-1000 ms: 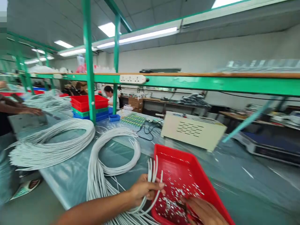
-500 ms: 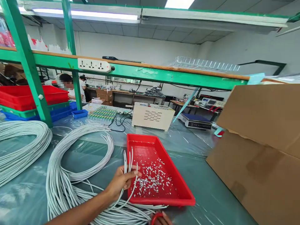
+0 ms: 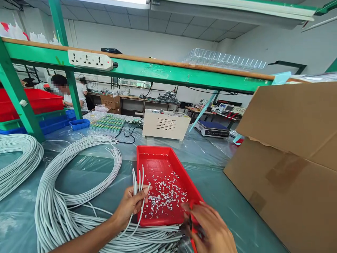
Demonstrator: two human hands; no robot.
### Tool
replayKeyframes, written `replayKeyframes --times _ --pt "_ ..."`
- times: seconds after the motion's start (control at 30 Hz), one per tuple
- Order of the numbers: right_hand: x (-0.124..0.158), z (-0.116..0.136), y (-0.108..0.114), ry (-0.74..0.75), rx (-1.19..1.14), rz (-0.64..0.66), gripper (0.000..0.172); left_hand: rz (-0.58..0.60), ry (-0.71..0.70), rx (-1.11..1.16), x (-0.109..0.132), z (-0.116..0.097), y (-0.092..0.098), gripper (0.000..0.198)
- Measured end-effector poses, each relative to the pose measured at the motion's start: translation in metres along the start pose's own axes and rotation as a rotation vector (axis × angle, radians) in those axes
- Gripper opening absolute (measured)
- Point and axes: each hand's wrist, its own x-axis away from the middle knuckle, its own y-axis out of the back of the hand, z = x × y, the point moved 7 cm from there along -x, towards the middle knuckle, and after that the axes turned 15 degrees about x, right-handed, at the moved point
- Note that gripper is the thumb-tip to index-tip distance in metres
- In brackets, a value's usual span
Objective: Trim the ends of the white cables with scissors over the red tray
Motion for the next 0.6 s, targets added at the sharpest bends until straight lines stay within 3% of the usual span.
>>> replayKeyframes --times 0.1,0.17,0.3,0.6 --pt "-0.028 -0.003 -0.031 -0.127 -0.196 0.184 0.019 -0.024 0.004 -0.011 0.000 0.002 0.000 0.034" --pt "-0.041 0.005 -0.055 -0.138 -0.356 0.292 0.022 -0.043 0.014 -0.014 0.000 0.003 0.000 0.033" --pt "-0.042 0.012 -0.087 -0.144 -0.322 0.392 0.030 -0.045 0.025 -0.007 0.001 0.005 -0.002 0.031" --pt "-0.030 0.007 -0.093 -0.147 -0.153 0.427 0.043 0.064 0.049 -0.048 0.001 0.005 -0.011 0.027"
